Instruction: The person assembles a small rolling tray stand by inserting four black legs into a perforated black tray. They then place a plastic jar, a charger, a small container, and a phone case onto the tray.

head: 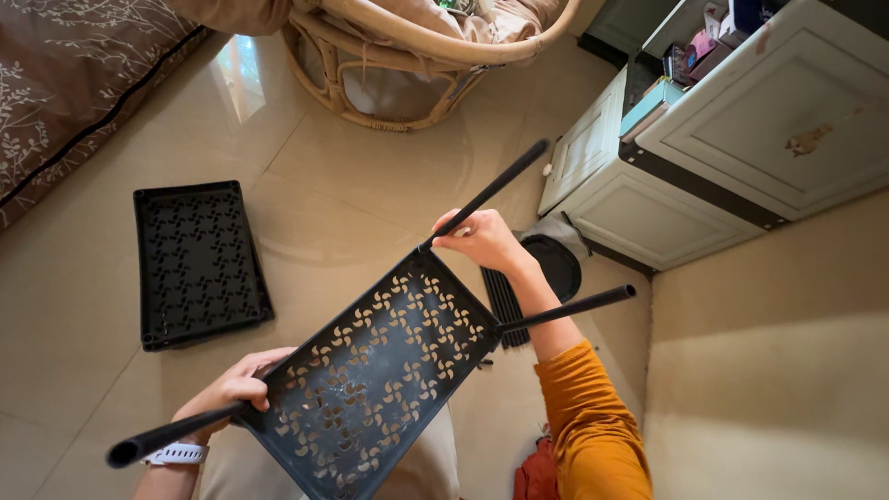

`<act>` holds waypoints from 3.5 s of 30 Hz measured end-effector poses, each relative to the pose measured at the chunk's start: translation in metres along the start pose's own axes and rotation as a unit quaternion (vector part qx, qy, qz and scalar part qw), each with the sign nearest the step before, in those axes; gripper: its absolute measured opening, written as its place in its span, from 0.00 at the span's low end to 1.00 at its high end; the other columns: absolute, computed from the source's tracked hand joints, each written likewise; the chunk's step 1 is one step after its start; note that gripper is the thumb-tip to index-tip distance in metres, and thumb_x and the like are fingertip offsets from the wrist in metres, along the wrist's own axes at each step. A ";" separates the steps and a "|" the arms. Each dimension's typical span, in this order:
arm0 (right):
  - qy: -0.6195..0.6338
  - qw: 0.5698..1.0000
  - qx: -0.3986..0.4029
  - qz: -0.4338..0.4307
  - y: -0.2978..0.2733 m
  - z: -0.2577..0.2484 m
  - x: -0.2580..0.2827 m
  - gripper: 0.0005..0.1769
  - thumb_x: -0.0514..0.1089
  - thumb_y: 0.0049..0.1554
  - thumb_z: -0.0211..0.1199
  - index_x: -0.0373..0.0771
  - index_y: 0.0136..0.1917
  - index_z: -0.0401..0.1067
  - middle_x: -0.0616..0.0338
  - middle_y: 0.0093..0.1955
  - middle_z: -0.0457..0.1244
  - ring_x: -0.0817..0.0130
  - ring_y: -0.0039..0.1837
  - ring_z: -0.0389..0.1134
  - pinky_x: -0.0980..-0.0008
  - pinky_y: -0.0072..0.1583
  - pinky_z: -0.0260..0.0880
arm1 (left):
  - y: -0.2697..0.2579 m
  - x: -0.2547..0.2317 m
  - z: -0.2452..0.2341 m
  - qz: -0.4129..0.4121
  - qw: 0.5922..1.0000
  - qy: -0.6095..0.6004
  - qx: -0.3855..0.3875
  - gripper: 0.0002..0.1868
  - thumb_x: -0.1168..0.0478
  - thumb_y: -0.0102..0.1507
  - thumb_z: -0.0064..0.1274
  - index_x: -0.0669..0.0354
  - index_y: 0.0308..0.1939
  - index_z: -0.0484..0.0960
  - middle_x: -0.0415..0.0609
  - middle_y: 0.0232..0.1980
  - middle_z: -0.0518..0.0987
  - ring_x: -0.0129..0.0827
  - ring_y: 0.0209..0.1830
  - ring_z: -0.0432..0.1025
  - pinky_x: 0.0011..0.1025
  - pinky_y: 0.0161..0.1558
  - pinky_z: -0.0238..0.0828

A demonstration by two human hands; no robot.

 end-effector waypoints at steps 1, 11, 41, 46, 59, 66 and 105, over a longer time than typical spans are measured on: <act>-0.013 1.000 0.009 -0.006 -0.001 0.001 0.006 0.11 0.42 0.52 0.75 0.39 0.49 0.80 0.64 0.41 0.72 0.79 0.45 0.72 0.74 0.48 0.72 | 0.000 0.000 0.000 -0.006 1.000 0.002 -0.003 0.48 0.63 0.36 0.48 0.71 0.64 0.77 0.46 0.49 0.85 0.25 0.30 0.68 0.21 0.29 0.63; 0.039 0.997 0.066 -0.021 0.008 0.008 -0.031 0.16 0.42 0.54 0.71 0.39 0.55 0.78 0.61 0.45 0.73 0.75 0.48 0.74 0.73 0.52 0.75 | 0.006 0.010 -0.004 -0.018 1.000 0.014 0.016 0.44 0.62 0.43 0.48 0.65 0.67 0.75 0.47 0.40 0.83 0.27 0.25 0.68 0.23 0.28 0.65; 0.165 0.916 -0.290 0.223 -0.125 0.229 -0.115 0.19 0.36 0.59 0.64 0.34 0.64 0.74 0.53 0.50 0.73 0.65 0.48 0.71 0.69 0.51 0.73 | 0.230 0.183 -0.060 0.007 0.933 -0.191 -0.303 0.23 0.60 0.57 0.58 0.59 0.57 0.81 0.44 0.46 0.83 0.31 0.45 0.74 0.27 0.48 0.69; 0.108 0.938 -0.294 0.148 -0.138 0.265 -0.088 0.14 0.38 0.59 0.64 0.34 0.59 0.73 0.50 0.49 0.73 0.63 0.49 0.75 0.66 0.52 0.75 | 0.234 0.172 -0.074 0.055 0.841 -0.335 -0.422 0.30 0.44 0.73 0.37 0.67 0.60 0.79 0.50 0.51 0.80 0.36 0.49 0.72 0.32 0.54 0.65; 0.051 0.964 -0.197 0.172 -0.180 0.316 -0.110 0.15 0.32 0.53 0.57 0.35 0.53 0.80 0.46 0.50 0.73 0.54 0.53 0.76 0.62 0.56 0.76 | 0.179 0.204 -0.065 0.057 0.902 0.037 -0.426 0.34 0.64 0.67 0.40 0.69 0.77 0.50 0.60 0.78 0.56 0.46 0.78 0.52 0.34 0.71 0.47; 0.025 0.883 -0.428 0.189 -0.157 0.178 -0.244 0.33 0.31 0.54 0.59 0.28 0.73 0.60 0.39 0.66 0.62 0.53 0.64 0.63 0.60 0.61 0.63 | 0.075 0.153 0.007 -0.017 0.932 0.283 -0.224 0.46 0.76 0.53 0.46 0.47 0.76 0.63 0.56 0.74 0.69 0.43 0.77 0.61 0.35 0.72 0.58; -0.085 0.873 -0.410 0.250 -0.277 0.161 -0.240 0.10 0.44 0.58 0.67 0.41 0.52 0.79 0.55 0.43 0.73 0.61 0.45 0.76 0.64 0.49 0.73 | 0.185 0.131 0.018 0.068 0.825 0.429 -0.361 0.23 0.63 0.59 0.50 0.50 0.59 0.77 0.57 0.52 0.83 0.54 0.52 0.76 0.48 0.53 0.72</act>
Point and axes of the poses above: each hand's wrist, its own y-axis towards the middle knuckle, its own z-axis out of the palm, x = y × z, the point moved 1 cm from there along y, towards the middle knuckle
